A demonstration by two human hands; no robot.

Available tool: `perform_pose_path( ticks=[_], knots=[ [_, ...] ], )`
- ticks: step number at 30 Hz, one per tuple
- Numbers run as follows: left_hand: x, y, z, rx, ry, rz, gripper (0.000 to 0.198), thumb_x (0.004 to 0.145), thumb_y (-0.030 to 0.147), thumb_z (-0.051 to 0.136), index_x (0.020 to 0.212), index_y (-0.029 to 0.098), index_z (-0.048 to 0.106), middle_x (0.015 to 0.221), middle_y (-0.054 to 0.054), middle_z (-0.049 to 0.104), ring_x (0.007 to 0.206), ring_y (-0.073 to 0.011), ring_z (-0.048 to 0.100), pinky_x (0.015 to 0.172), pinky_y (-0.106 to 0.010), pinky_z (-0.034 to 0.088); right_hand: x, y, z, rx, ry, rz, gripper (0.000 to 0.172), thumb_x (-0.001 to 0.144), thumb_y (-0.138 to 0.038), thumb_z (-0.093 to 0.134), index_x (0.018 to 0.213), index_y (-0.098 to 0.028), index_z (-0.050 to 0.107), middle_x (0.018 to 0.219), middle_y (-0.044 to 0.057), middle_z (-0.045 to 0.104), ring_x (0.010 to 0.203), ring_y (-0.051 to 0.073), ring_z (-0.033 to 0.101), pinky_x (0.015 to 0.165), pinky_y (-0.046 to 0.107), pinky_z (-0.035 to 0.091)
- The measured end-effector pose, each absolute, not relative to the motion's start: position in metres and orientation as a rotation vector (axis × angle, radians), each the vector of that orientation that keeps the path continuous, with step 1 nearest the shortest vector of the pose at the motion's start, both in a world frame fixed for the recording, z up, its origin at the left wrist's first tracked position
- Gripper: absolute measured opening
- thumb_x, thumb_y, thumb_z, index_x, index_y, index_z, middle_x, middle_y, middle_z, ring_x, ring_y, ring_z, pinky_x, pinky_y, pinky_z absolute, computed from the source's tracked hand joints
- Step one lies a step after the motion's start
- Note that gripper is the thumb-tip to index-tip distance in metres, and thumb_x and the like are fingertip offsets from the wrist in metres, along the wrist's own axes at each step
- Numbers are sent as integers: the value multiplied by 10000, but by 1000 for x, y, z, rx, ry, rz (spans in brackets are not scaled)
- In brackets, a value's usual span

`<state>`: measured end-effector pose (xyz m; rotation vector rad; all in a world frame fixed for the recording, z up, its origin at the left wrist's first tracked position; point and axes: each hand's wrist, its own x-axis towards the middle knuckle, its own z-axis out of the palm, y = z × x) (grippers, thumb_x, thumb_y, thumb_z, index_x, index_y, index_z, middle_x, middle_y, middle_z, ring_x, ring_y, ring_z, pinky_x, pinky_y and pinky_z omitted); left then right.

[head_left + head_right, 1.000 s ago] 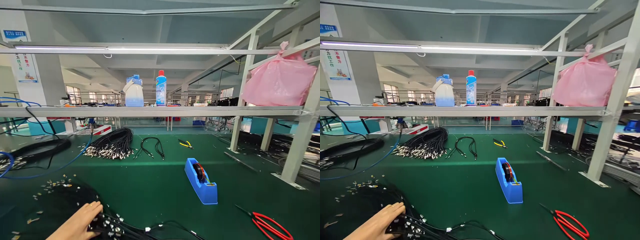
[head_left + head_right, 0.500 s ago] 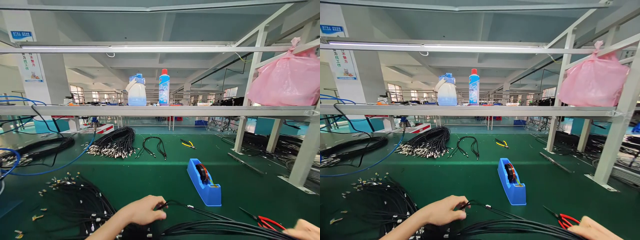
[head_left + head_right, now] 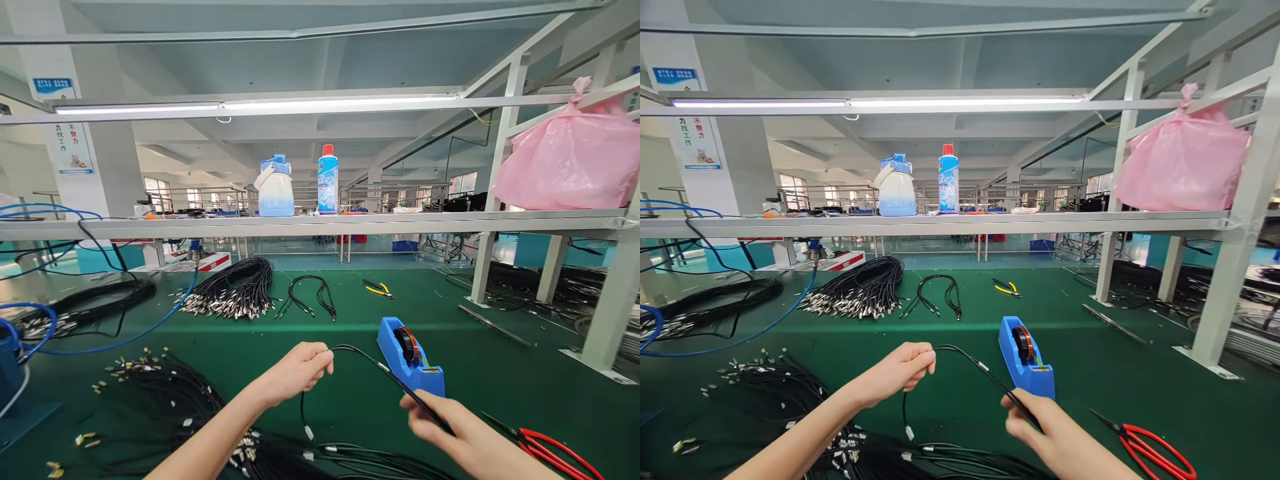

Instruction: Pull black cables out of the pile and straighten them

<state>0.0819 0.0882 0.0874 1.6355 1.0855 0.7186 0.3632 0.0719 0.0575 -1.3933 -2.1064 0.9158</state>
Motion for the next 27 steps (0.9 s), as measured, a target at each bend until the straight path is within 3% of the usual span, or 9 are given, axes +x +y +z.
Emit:
perform_pose_path(
  ticks=[1,3,7,10,12,15,18,22,27],
  knots=[
    [80,88,88,1644,1088,727,439,788,646,456,702,215,444,496,148,189,474,-70,137,463,-243,149,353,75,65,-1364,-2124,966,433,837,-530,372,874,-182,627,757,69,674,779,243,633,762,336,514],
    [75,87,89,1670,1109,741,390,814,584,450,705,210,459,495,140,227,479,-73,180,480,-239,195,347,83,78,-1336,-2111,966,366,814,-521,359,699,-209,511,563,-24,444,555,173,460,574,299,418],
    [64,87,87,1736,1135,674,252,823,405,476,812,168,562,570,85,440,563,-89,368,566,-246,283,369,92,110,-1361,-2138,814,357,769,-532,460,626,-205,469,649,-30,377,628,150,341,589,278,278],
    [63,86,78,1745,1102,515,247,682,302,615,880,158,579,622,85,458,610,-96,373,583,-244,270,384,83,144,-1441,-2142,727,366,741,-541,471,644,-194,534,634,-29,386,626,153,327,587,281,254],
    [65,84,68,1759,1089,430,198,629,264,618,784,168,541,623,85,434,612,-101,351,585,-252,268,387,70,167,-1467,-2112,602,375,730,-551,478,649,-196,567,627,-27,400,616,154,330,576,286,247],
    [66,81,56,1841,1109,470,143,720,314,519,700,205,429,695,63,412,672,-118,341,645,-273,293,390,46,192,-1471,-2046,427,356,745,-539,484,700,-212,618,659,-11,485,635,169,390,581,296,270],
    [60,81,58,1847,1160,843,315,851,522,386,744,227,409,703,44,503,679,-138,431,701,-295,358,397,28,195,-1524,-2092,432,329,770,-517,480,674,-218,580,626,-24,456,609,157,372,558,286,272],
    [49,79,83,1711,1212,1493,405,804,648,514,723,253,479,591,81,497,587,-119,464,596,-234,396,423,22,177,-1611,-2226,638,367,809,-515,486,609,-213,427,611,-50,350,591,135,302,534,260,257],
    [53,78,107,1830,1181,1162,510,740,713,515,556,239,475,507,51,537,495,-130,492,563,-258,439,446,14,192,-1510,-1883,293,544,744,-720,471,707,-198,621,687,15,547,675,188,473,618,286,375]
  ],
)
